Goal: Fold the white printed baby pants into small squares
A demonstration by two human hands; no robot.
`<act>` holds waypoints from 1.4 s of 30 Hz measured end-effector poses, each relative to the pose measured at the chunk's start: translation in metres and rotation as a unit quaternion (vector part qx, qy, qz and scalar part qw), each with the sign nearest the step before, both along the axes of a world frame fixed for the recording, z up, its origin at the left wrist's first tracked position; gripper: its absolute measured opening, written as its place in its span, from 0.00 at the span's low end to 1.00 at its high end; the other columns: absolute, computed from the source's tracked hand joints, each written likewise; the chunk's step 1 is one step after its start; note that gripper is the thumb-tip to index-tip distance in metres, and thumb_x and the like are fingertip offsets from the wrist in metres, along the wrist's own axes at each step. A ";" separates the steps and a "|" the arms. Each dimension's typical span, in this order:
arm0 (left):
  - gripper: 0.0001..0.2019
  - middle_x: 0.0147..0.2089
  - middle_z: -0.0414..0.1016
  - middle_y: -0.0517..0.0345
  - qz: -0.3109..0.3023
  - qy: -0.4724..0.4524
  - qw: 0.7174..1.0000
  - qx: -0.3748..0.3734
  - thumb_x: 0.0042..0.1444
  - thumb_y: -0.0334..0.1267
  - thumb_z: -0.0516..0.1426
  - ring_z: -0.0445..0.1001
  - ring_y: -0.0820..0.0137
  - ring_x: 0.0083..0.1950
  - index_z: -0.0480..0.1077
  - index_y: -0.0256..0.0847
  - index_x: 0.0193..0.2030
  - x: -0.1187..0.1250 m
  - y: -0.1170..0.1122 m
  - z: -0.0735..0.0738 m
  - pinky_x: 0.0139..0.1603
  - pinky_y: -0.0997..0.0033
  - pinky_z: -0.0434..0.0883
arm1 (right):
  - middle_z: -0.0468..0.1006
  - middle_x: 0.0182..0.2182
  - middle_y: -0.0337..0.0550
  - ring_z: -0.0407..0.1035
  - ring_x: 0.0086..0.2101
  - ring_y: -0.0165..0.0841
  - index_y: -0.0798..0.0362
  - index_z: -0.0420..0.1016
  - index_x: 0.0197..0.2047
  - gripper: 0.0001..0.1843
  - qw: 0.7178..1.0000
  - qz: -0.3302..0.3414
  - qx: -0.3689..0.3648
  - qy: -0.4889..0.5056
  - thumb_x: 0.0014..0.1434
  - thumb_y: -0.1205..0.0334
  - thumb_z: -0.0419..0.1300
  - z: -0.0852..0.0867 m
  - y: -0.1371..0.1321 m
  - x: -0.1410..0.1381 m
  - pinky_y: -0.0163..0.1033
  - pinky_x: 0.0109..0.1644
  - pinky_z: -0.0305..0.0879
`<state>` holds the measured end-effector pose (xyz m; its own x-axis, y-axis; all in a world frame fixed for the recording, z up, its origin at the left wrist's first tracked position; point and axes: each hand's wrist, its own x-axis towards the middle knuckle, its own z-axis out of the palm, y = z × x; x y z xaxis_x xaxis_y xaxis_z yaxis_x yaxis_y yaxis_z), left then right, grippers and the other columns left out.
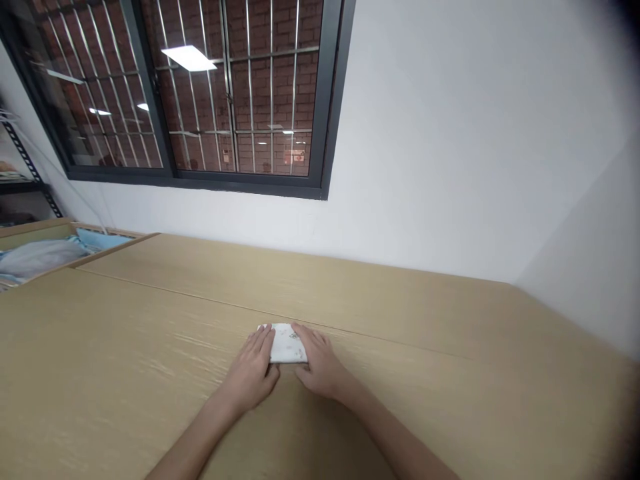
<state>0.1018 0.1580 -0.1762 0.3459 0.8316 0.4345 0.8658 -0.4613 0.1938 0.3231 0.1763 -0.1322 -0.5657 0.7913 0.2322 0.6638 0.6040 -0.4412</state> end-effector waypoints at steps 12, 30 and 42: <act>0.12 0.44 0.76 0.49 0.023 -0.237 0.968 -0.076 0.66 0.42 0.50 0.75 0.60 0.46 0.72 0.40 0.44 0.010 -0.019 0.066 0.48 0.57 0.72 | 0.77 0.48 0.48 0.74 0.43 0.40 0.50 0.63 0.57 0.18 0.932 0.005 -0.155 0.326 0.65 0.57 0.55 0.017 0.023 0.013 0.44 0.45 0.71; 0.12 0.40 0.78 0.50 0.086 -0.109 0.969 -0.206 0.62 0.36 0.53 0.78 0.59 0.41 0.67 0.40 0.51 0.026 -0.038 0.057 0.40 0.64 0.69 | 0.75 0.54 0.54 0.75 0.48 0.39 0.52 0.69 0.57 0.21 0.948 -0.139 -0.141 0.249 0.67 0.49 0.55 0.004 0.028 0.011 0.47 0.51 0.74; 0.18 0.53 0.78 0.43 -0.122 0.043 0.989 -0.066 0.61 0.33 0.52 0.77 0.51 0.52 0.72 0.41 0.56 0.059 -0.070 0.040 0.51 0.50 0.78 | 0.67 0.66 0.39 0.61 0.65 0.36 0.47 0.67 0.68 0.24 0.976 0.217 -0.008 0.035 0.76 0.59 0.42 0.050 -0.028 -0.010 0.43 0.71 0.57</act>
<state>0.1611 0.0882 -0.1358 0.5746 0.7661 0.2881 0.7477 -0.6345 0.1960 0.3131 0.1487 -0.0823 -0.8311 0.4851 0.2719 0.3150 0.8136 -0.4887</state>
